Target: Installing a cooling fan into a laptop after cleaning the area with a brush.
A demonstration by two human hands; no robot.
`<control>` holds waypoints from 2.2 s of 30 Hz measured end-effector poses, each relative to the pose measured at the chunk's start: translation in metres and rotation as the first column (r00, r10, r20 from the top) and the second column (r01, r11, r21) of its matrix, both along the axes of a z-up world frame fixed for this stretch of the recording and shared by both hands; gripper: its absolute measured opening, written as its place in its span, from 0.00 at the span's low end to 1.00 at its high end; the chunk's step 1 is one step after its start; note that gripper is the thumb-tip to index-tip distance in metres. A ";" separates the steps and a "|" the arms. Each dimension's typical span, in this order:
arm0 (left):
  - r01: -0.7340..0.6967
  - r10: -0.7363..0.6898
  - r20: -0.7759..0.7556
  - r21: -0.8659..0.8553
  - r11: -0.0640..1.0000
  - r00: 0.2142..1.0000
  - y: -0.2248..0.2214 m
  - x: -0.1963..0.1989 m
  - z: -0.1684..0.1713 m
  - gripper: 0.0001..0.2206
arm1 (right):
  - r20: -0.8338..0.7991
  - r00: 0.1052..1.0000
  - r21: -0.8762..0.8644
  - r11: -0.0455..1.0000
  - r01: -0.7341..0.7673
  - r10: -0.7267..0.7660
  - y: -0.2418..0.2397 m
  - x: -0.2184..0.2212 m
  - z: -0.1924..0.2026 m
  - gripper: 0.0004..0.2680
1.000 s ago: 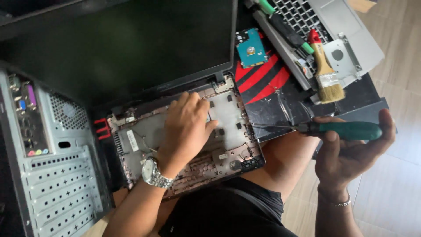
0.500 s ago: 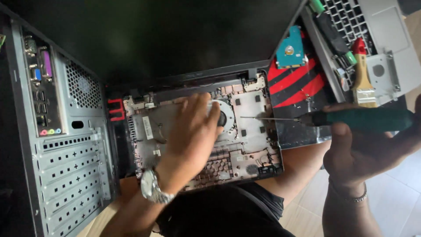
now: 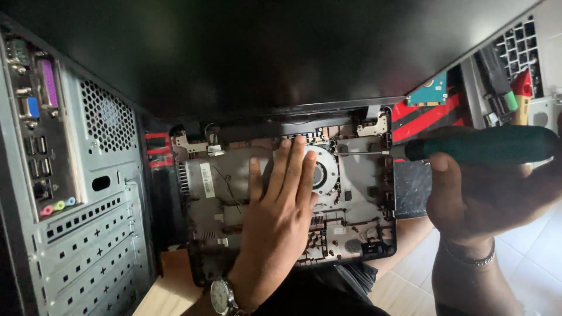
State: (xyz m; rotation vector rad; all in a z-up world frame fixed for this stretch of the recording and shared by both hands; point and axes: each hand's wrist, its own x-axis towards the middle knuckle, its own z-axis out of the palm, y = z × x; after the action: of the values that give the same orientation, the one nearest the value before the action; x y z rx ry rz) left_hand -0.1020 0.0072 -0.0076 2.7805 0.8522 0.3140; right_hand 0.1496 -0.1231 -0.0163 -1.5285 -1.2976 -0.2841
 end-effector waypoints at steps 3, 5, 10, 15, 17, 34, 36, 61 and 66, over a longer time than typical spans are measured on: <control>0.000 0.000 -0.004 0.003 1.000 1.000 0.001 0.001 0.002 0.33 | -0.016 0.999 -0.093 0.995 -0.048 0.047 0.017 -0.009 0.018 0.34; 0.005 -0.005 -0.012 -0.023 1.000 1.000 0.003 0.000 0.005 0.32 | -0.028 0.998 -0.092 0.994 -0.060 0.057 0.020 -0.010 0.017 0.34; 0.005 -0.006 -0.030 -0.035 0.999 1.000 0.002 0.001 0.002 0.33 | -0.027 1.000 -0.094 0.996 -0.009 0.006 0.020 -0.009 0.014 0.33; 0.009 -0.011 -0.041 -0.038 0.999 0.999 0.001 0.001 0.000 0.31 | -0.078 0.996 -0.107 0.993 -0.054 0.046 0.023 -0.013 0.015 0.34; 0.017 -0.019 -0.048 -0.041 0.999 0.999 0.002 0.000 0.001 0.30 | -0.072 0.996 -0.111 0.992 -0.063 0.055 0.030 -0.017 0.018 0.33; -0.003 0.003 -0.015 0.003 1.000 1.000 0.001 0.001 -0.001 0.31 | -0.197 0.848 -0.117 0.847 -0.519 0.493 0.058 -0.019 0.053 0.26; -0.006 0.007 0.029 -0.029 1.000 1.000 0.000 0.000 -0.002 0.32 | 0.147 0.758 -0.218 0.768 -0.602 0.635 0.061 0.005 0.056 0.25; 0.013 -0.012 0.029 -0.042 0.999 1.000 -0.001 0.001 -0.006 0.34 | 0.064 0.607 0.048 0.605 -0.795 0.792 0.114 0.003 0.044 0.16; 0.023 -0.022 0.052 -0.021 0.999 0.998 0.001 -0.001 -0.001 0.34 | 0.025 0.712 0.016 0.712 -0.702 0.702 0.109 -0.014 0.054 0.09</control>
State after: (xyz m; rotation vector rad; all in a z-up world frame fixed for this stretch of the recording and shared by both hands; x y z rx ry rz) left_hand -0.1027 0.0079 -0.0088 2.7470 0.8065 0.3687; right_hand 0.1360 -0.0146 0.0380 -0.9004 -1.7811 0.1881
